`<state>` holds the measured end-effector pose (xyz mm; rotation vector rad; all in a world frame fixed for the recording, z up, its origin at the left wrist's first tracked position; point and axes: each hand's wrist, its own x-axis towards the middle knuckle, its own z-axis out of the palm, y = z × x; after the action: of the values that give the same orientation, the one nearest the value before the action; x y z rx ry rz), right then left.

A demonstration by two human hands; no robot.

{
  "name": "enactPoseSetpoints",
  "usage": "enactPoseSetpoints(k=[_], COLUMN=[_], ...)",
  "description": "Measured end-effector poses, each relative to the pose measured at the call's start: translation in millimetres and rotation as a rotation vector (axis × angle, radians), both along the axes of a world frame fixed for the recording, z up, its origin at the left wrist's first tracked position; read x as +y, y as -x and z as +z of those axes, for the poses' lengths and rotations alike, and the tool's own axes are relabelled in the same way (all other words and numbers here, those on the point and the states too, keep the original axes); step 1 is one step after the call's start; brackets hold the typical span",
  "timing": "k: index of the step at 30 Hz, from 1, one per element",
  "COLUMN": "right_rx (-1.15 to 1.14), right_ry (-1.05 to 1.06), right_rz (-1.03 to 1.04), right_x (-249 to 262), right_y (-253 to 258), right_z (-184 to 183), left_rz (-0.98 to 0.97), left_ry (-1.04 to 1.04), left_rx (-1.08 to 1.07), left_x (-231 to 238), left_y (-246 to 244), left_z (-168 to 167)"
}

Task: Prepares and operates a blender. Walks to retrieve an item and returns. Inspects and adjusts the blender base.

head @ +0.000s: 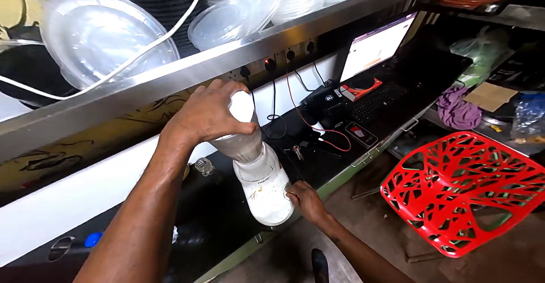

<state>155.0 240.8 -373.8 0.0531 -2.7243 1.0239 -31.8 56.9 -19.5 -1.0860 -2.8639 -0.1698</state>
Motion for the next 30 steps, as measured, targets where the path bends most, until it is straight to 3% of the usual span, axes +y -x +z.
enactPoseSetpoints(k=[17,25,30], right_rx=[-0.137,-0.097,-0.174], right_ry=[-0.107,-0.163,-0.022], right_rz=[0.196,0.121,0.027], right_x=[13.1,4.2,-4.6], right_y=[5.0,0.7,3.1], right_z=[21.0,16.6,36.6], left_rz=[0.027,0.044,0.066], left_ry=[0.001,-0.027,-0.053], left_rx=[-0.012,-0.036,-0.065], left_x=[0.5,-0.4,-1.1], left_y=[-0.6,-0.8,-1.3], left_z=[0.2,-0.1,-0.8])
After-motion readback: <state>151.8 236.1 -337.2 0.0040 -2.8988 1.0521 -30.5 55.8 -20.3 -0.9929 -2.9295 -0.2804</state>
